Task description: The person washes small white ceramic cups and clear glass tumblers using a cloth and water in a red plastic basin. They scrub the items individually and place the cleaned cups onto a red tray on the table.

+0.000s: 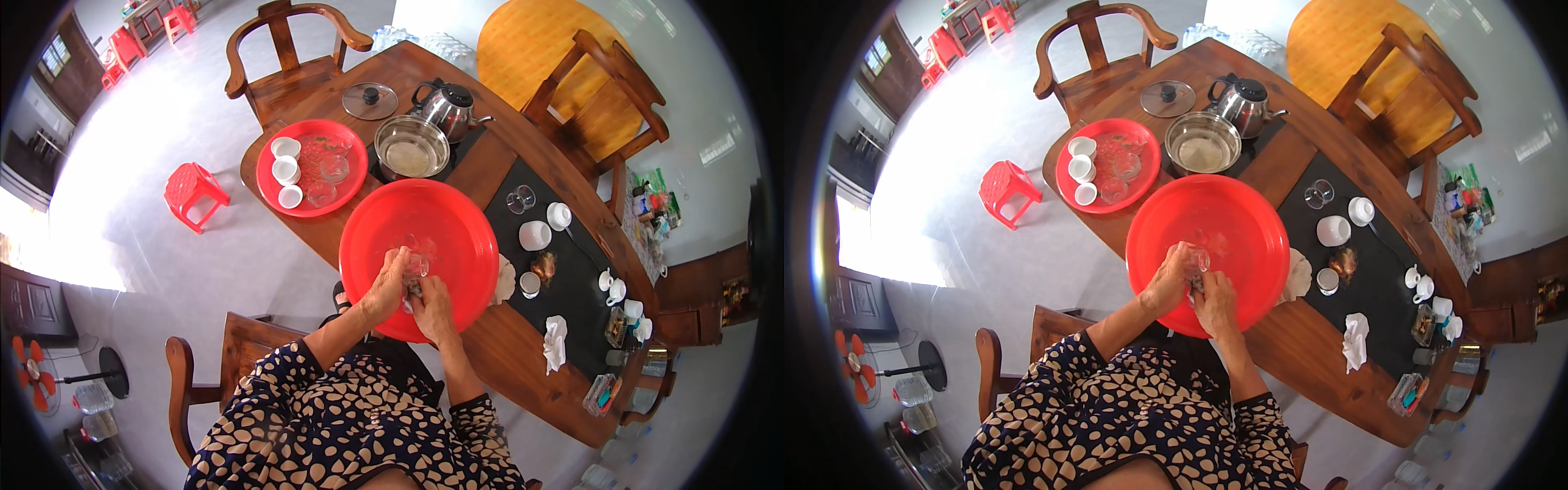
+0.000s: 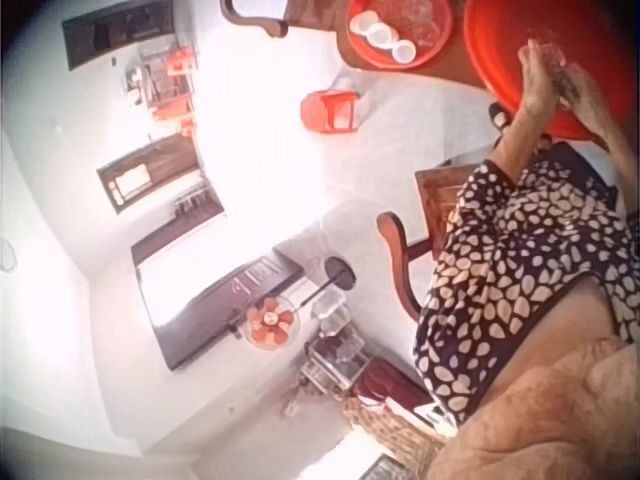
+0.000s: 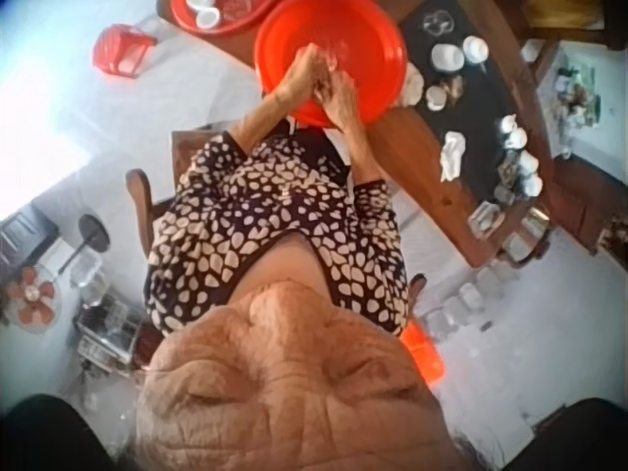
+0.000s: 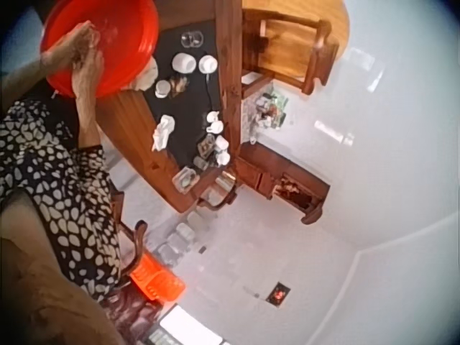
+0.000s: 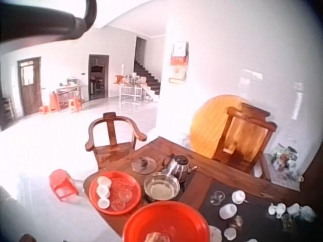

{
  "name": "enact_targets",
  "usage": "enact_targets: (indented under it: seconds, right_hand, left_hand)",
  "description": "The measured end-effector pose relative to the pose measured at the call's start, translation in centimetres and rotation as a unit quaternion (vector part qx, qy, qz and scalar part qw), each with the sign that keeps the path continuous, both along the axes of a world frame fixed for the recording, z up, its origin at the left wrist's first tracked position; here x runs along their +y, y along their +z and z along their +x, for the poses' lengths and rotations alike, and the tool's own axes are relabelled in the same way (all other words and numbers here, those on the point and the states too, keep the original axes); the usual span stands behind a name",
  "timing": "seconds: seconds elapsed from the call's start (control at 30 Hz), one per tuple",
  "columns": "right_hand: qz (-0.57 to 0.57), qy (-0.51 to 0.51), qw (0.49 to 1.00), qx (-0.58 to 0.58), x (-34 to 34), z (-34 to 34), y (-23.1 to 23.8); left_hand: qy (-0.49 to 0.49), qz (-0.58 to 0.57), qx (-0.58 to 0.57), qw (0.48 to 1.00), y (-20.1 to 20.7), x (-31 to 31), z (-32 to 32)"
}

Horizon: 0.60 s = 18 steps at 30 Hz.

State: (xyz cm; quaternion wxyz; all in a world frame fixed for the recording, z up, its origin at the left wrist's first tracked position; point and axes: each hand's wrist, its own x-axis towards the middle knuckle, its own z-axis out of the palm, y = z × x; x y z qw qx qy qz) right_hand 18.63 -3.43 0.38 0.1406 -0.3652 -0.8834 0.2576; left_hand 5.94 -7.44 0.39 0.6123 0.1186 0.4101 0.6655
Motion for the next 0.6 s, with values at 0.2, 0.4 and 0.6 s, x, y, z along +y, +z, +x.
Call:
enact_targets:
  seconds: [0.2,0.4,0.6]
  right_hand:
    - [-0.180,-0.039,0.957,0.224,1.2,-0.3,1.8]
    - [-0.466,-0.034,0.820,0.330,1.9,-0.6,3.1]
    - [-0.413,-0.040,0.833,0.367,2.4,-3.8,4.2]
  left_hand:
    - [-0.008,0.007,0.140,0.990,0.3,-0.5,-0.9]
    - [-0.041,0.023,0.394,0.918,0.7,-0.5,-1.2]
    - [0.069,0.066,0.470,0.878,3.2,-0.5,-5.1]
